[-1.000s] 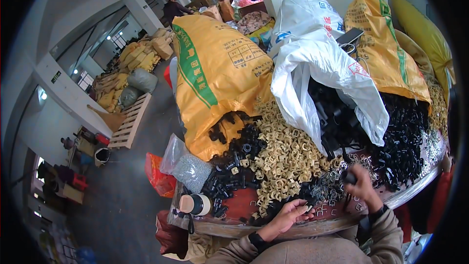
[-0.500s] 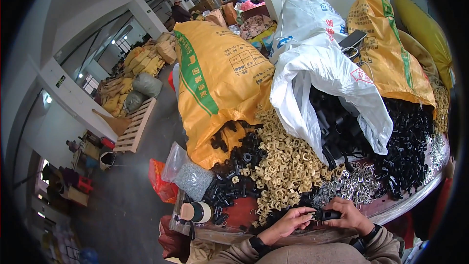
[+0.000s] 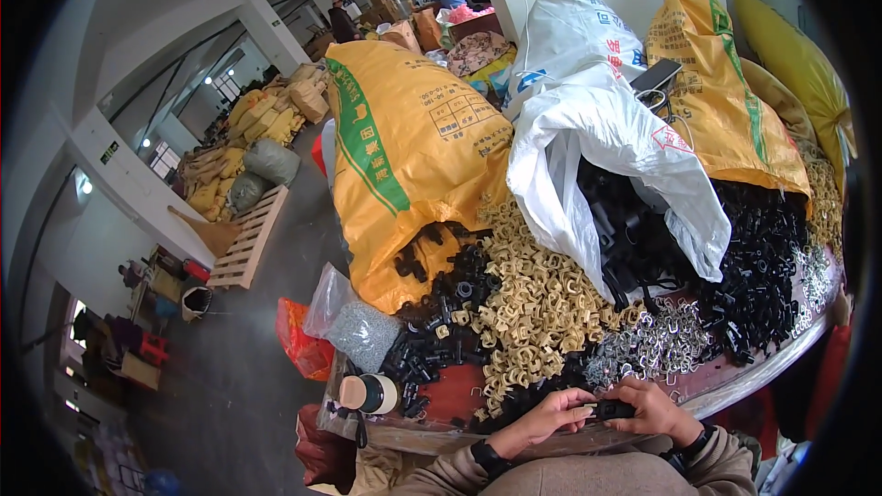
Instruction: Assembling small plastic and metal components at a production station.
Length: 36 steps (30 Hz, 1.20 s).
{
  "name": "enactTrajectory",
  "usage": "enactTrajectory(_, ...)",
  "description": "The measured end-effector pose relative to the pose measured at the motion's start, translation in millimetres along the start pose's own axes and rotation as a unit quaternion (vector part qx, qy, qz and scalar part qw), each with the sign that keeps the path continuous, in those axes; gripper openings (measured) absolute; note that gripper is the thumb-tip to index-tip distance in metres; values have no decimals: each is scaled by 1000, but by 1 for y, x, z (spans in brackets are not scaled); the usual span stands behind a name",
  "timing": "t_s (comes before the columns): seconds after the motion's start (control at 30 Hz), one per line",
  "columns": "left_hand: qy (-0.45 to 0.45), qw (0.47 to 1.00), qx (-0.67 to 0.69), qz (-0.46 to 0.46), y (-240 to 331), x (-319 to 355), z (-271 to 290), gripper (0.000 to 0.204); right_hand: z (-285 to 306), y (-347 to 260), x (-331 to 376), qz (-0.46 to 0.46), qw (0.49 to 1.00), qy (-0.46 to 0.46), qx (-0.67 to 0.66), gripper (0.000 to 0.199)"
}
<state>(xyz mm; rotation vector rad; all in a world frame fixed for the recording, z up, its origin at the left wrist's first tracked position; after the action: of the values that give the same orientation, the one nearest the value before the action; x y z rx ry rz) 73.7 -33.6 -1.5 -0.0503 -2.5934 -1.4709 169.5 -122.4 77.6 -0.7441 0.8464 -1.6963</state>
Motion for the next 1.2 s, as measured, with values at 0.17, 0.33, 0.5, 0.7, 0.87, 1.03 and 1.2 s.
enactTrajectory(0.17, 16, 999, 27, 8, -7, -3, 3, 28, -4, 0, -2, -4, 999, 10, 44, 43)
enactTrajectory(0.33, 7, 999, 24, 20, -10, -11, 8, 27, -10, 9, -9, -4, 1000, -3, 22, 41)
enactTrajectory(0.5, 37, 998, 23, 48, -17, -14, 12, 27, -13, 17, -11, -14, 999, 18, 47, 39)
enactTrajectory(0.7, 35, 997, 23, 65, -18, -16, 10, 31, -15, 15, -8, -16, 996, 72, 51, 38)
enactTrajectory(0.87, -1, 998, 9, 59, -6, -13, 8, 37, -11, 6, -9, -59, 997, 31, 34, 49)
enactTrajectory(1.03, -4, 997, 45, 57, 6, -3, 1, 45, -11, -25, -10, 82, 992, -76, -54, 59)
enactTrajectory(1.2, -10, 995, 76, 60, -5, -7, 0, 52, -22, -22, -14, 66, 979, -154, -119, 63)
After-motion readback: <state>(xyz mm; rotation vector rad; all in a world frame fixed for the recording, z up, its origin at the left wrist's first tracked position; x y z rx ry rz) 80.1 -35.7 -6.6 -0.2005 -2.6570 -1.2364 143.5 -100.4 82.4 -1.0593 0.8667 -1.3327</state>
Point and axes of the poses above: each hand's wrist, its own x-axis away from the middle knuckle, its own z-axis out of the back of the hand, y = z × x, the point moved 6 cm from there along -x, towards the middle knuckle, and after that the axes turned 12 degrees about -z, right-handed, at the moved point
